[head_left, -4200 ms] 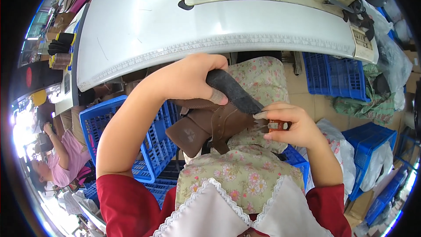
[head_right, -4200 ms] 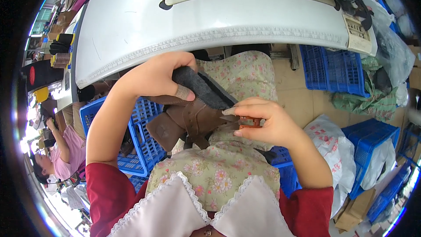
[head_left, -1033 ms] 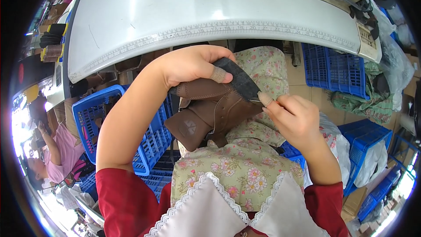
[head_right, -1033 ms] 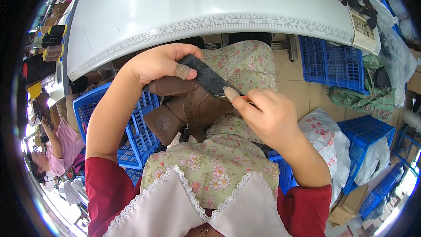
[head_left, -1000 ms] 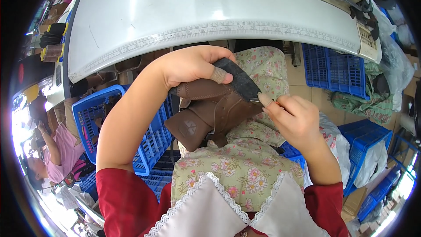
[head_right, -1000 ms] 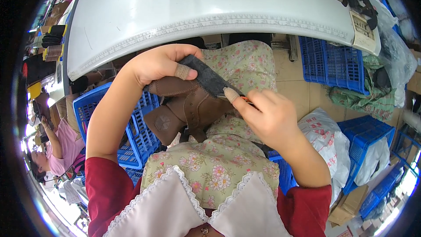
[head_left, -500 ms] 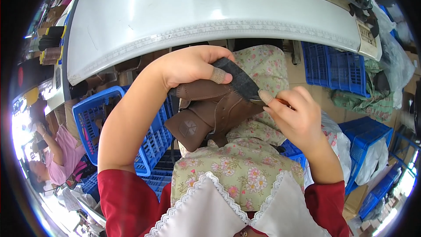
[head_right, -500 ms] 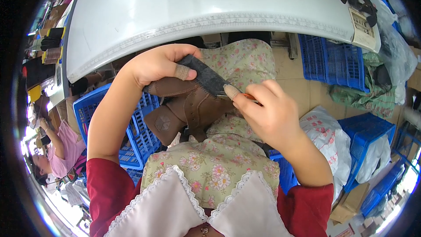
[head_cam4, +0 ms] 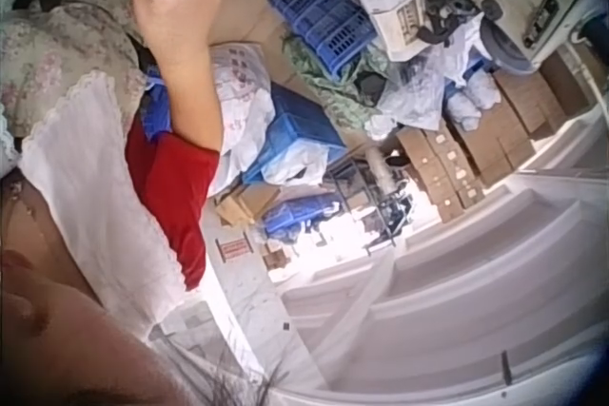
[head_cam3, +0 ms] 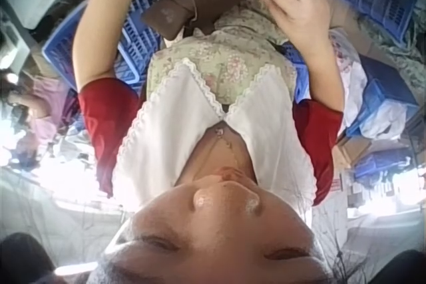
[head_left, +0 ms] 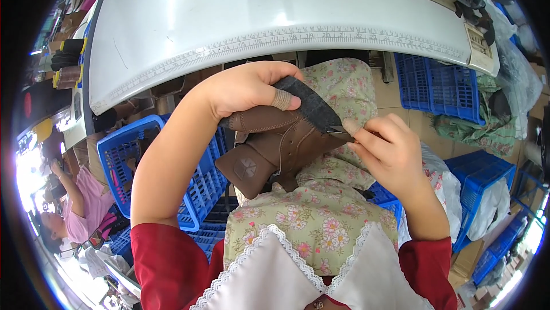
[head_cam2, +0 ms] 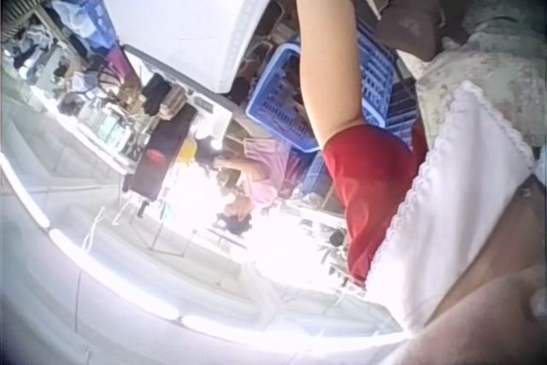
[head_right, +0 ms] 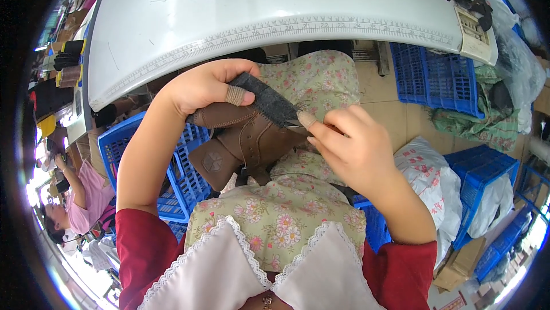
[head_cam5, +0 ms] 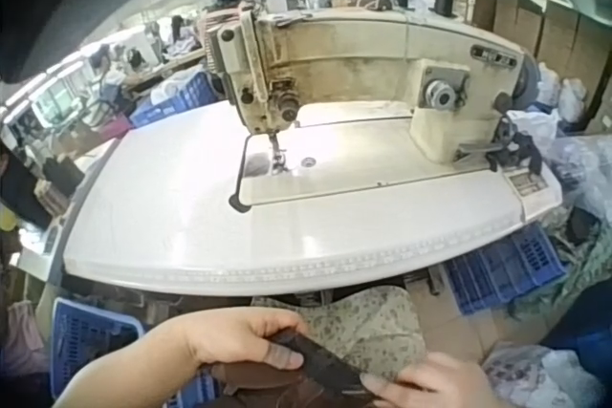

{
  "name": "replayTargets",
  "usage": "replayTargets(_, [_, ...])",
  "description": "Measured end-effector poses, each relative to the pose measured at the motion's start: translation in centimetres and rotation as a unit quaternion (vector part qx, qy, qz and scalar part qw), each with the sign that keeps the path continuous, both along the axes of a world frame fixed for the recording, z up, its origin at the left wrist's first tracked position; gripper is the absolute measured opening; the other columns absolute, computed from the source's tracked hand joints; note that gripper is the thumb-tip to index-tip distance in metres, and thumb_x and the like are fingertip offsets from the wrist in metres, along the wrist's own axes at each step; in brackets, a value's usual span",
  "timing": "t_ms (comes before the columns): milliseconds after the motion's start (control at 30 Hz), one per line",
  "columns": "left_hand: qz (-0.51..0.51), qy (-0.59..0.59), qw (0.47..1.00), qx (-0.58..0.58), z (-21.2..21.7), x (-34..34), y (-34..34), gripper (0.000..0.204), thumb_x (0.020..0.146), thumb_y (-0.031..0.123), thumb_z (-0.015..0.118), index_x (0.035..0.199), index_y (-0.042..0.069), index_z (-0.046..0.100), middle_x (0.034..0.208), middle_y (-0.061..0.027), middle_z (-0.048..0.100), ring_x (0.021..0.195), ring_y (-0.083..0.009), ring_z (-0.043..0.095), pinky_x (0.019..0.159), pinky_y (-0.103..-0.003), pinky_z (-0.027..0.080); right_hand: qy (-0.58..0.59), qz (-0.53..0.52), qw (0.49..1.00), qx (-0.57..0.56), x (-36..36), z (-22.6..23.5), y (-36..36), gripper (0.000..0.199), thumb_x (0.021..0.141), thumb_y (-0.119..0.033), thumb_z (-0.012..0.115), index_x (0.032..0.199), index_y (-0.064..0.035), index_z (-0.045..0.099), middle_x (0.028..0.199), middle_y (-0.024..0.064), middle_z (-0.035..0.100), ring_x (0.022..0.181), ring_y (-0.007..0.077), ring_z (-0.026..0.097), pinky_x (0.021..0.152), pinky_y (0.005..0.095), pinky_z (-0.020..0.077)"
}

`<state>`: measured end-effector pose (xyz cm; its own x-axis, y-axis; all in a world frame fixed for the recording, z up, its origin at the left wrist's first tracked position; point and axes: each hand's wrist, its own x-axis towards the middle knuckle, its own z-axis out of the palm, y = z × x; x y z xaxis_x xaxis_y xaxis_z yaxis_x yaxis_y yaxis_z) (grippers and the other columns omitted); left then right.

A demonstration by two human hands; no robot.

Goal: Sewing and trimming leather components of a shoe upper using an industrial sewing machine and snips.

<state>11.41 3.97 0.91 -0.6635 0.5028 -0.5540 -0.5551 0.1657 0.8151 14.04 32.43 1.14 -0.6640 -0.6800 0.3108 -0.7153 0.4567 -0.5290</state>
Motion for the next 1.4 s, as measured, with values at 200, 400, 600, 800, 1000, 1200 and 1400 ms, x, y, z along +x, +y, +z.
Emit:
replayTargets(200, [0.0, 0.006, 1.0, -0.009, 0.2, 0.0, 0.4, 0.018, 0.085, 0.01, 0.07, 0.099, 0.005, 0.059, 0.086, 0.0038, 0.058, 0.077, -0.004, 0.052, 0.068, -0.02, 0.043, 0.005, -0.009, 1.0, 0.022, 0.3, 0.1, -0.3, 0.036, 0.069, -0.008, 0.077, 0.104, -0.0122, 0.072, 0.077, 0.0009, 0.053, 0.068, 0.02, 0.052, 0.053, 0.0325, 0.0444])
replayTargets(400, [-0.001, -0.004, 1.0, 0.001, 0.1, 0.1, 0.3, 0.018, 0.085, 0.01, 0.07, 0.1, 0.005, 0.06, 0.086, 0.0035, 0.059, 0.078, -0.004, 0.052, 0.069, -0.02, 0.044, 0.004, -0.017, 1.0, 0.019, 0.5, 0.0, -0.5, 0.037, 0.068, -0.008, 0.078, 0.104, -0.0117, 0.073, 0.079, 0.0008, 0.054, 0.069, 0.0191, 0.053, 0.054, 0.0316, 0.045])
replayTargets(600, [0.003, -0.015, 1.0, 0.017, 0.3, 0.1, 0.3, 0.019, 0.085, 0.01, 0.07, 0.1, 0.005, 0.06, 0.087, 0.0034, 0.059, 0.079, -0.004, 0.053, 0.07, -0.02, 0.045, 0.0, -0.024, 1.0, 0.017, 1.0, -0.1, -0.8, 0.04, 0.068, -0.008, 0.078, 0.107, -0.0112, 0.072, 0.082, 0.0026, 0.054, 0.07, 0.0197, 0.054, 0.055, 0.0322, 0.0451])
replayTargets(800, [-0.003, -0.005, 1.0, 0.022, -0.1, 0.2, -0.1, 0.019, 0.085, 0.009, 0.07, 0.101, 0.004, 0.06, 0.088, 0.0031, 0.059, 0.082, -0.0046, 0.053, 0.073, -0.021, 0.045, -0.031, -0.049, 0.998, -0.004, 1.7, -0.4, -0.3, 0.043, 0.068, -0.006, 0.079, 0.11, -0.0102, 0.072, 0.085, 0.0055, 0.053, 0.071, 0.0216, 0.054, 0.057, 0.0324, 0.0456])
replayTargets(1000, [-0.011, 0.016, 1.0, 0.003, 0.1, 0.1, 0.4, 0.022, 0.085, 0.01, 0.07, 0.103, 0.003, 0.061, 0.089, 0.0019, 0.06, 0.083, -0.0057, 0.054, 0.075, -0.021, 0.045, -0.007, -0.048, 0.999, -0.007, 1.6, -0.6, -0.6, 0.043, 0.068, -0.005, 0.079, 0.11, -0.0103, 0.071, 0.084, 0.006, 0.052, 0.071, 0.0218, 0.055, 0.057, 0.0327, 0.0461])
replayTargets(1200, [-0.003, -0.002, 1.0, 0.002, 0.1, 0.1, 0.2, 0.022, 0.084, 0.01, 0.07, 0.103, 0.003, 0.061, 0.089, 0.002, 0.061, 0.083, -0.0054, 0.054, 0.074, -0.022, 0.045, -0.014, -0.054, 0.998, -0.001, 1.8, -0.5, -0.4, 0.043, 0.068, -0.006, 0.079, 0.11, -0.0104, 0.072, 0.084, 0.0053, 0.052, 0.071, 0.0214, 0.055, 0.057, 0.0328, 0.0463])
replayTargets(1400, [0.004, 0.0, 1.0, 0.007, 0.1, 0.3, 0.3, 0.021, 0.085, 0.01, 0.07, 0.102, 0.003, 0.061, 0.089, 0.0024, 0.061, 0.081, -0.005, 0.054, 0.072, -0.021, 0.045, -0.024, -0.063, 0.998, -0.006, 2.0, -0.8, -0.7, 0.043, 0.068, -0.006, 0.079, 0.11, -0.0106, 0.072, 0.084, 0.0051, 0.051, 0.071, 0.021, 0.055, 0.057, 0.0324, 0.0464])
